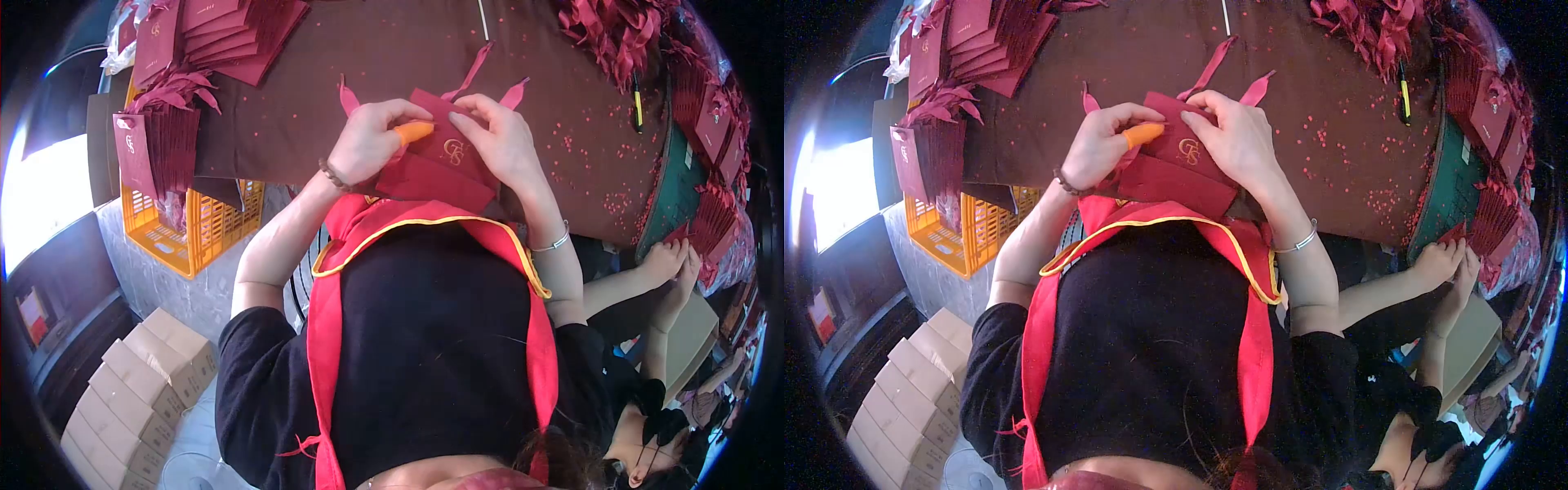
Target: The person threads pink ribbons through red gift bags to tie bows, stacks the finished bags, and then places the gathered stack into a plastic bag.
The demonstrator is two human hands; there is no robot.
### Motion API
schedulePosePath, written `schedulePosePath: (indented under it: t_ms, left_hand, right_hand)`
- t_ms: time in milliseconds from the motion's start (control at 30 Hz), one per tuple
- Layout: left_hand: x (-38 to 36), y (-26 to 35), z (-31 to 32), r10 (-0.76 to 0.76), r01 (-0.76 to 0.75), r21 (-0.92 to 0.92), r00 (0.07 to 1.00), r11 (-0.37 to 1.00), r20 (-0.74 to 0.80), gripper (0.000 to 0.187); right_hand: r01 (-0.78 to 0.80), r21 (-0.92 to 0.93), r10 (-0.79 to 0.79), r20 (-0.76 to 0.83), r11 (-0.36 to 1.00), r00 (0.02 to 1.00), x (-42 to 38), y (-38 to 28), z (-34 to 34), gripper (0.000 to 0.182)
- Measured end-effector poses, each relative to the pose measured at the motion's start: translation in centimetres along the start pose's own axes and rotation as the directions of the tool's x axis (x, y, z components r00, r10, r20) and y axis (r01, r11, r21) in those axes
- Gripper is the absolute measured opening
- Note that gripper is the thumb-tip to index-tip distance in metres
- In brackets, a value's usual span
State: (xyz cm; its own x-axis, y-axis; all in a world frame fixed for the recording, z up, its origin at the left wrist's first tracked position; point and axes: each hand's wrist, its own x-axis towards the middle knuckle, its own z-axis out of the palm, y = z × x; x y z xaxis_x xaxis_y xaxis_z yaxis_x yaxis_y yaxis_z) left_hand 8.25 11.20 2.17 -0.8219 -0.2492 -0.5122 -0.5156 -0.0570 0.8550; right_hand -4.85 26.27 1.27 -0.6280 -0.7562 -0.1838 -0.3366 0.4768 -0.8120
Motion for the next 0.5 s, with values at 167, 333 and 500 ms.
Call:
schedulePosePath:
  t_ms: [167, 333, 500]
  left_hand:
    - [0.6, -0.6, 1.2, 0.55, -0.431, 0.462, 0.82, 0.775, -0.158, 0.017]
    - [0.5, -0.2, 1.9, 0.702, -0.437, 0.693, 0.699, 0.573, -0.139, 0.015]
    - [0.7, -0.1, 2.4, 0.81, -0.456, 0.786, 0.579, 0.417, -0.094, 0.011]
  right_hand:
    - [0.03, 0.022, -0.03, 0.023, 0.999, 0.999, -0.2, -0.1, -0.4, 0.027]
    - [0.035, 0.006, -0.035, 0.037, 0.999, 0.999, -0.3, -0.5, -0.5, 0.028]
    - [0.021, 0.166, -0.047, 0.151, 0.986, 0.987, 0.2, 0.5, -0.9, 0.031]
